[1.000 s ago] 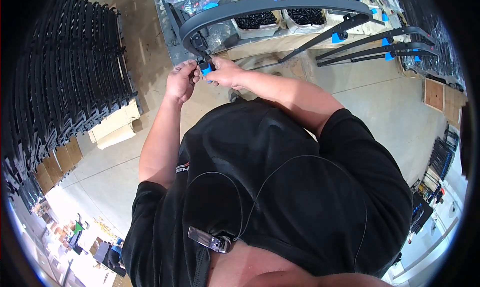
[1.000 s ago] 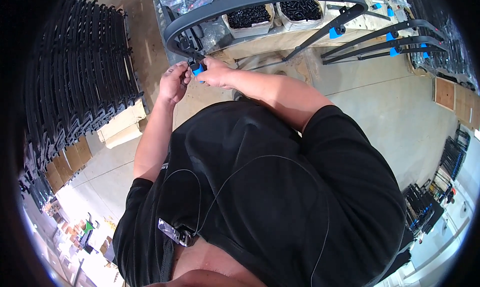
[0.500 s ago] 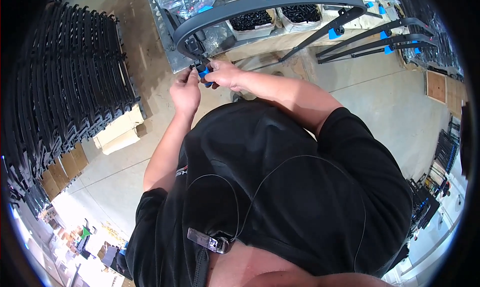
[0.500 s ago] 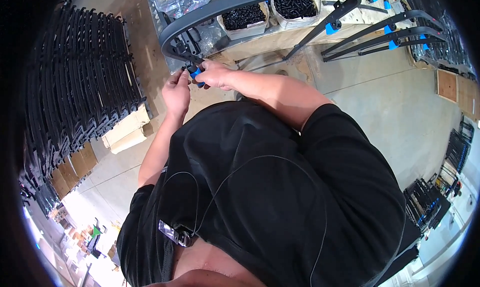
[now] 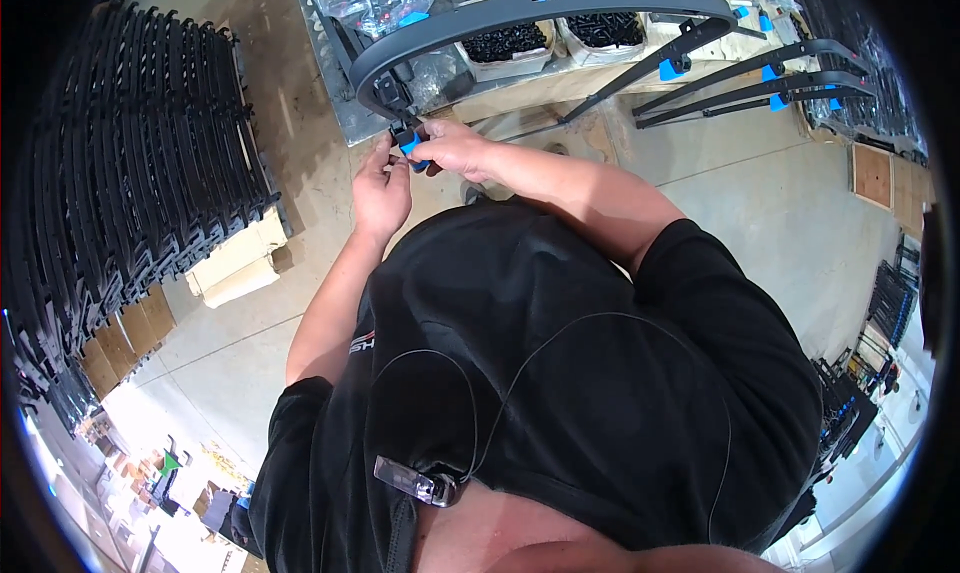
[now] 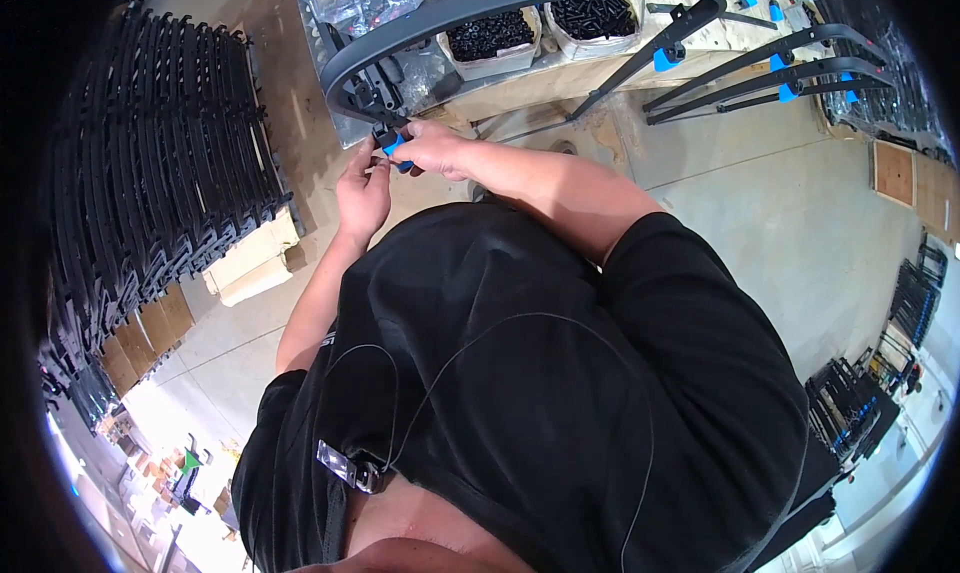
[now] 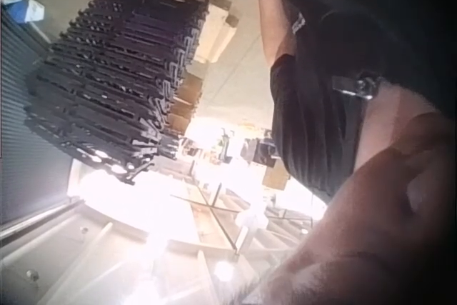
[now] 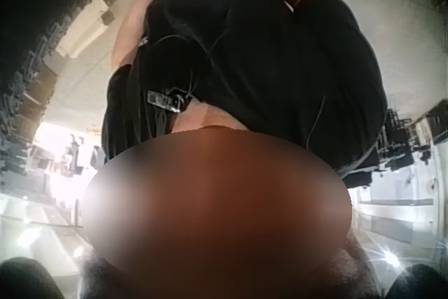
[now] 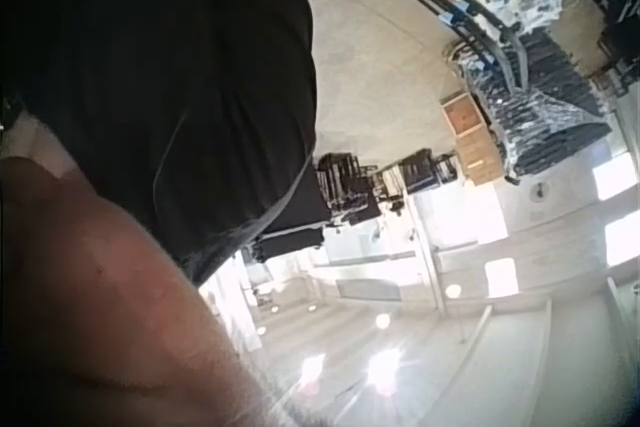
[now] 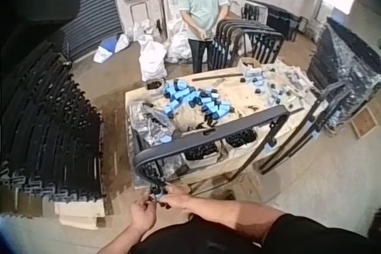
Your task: Assemble metal frames by attaching blue plastic components using a hand tool and screwdriver.
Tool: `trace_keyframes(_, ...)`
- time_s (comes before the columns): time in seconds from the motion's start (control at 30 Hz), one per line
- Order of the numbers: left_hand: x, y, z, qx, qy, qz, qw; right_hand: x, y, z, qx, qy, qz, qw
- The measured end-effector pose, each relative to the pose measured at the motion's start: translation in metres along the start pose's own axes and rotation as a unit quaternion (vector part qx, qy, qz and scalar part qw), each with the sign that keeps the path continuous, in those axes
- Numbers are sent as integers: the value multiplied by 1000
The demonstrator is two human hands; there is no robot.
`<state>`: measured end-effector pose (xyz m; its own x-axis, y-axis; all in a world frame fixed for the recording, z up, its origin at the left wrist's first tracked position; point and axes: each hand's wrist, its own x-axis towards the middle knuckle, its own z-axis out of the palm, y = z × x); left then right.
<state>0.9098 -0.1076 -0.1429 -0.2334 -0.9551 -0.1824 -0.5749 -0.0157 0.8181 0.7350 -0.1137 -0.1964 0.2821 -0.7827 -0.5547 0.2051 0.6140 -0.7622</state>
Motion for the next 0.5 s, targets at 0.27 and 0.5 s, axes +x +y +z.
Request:
trace_keyframes(0.27, 1, 18, -4, 51, 75, 42, 995, -27, -17, -15, -39, 102, 14, 994)
trace_keyframes(0.5, 1, 48, -11, 158, -2, 309, 938, -50, -45, -13, 272, -140, 28, 952)
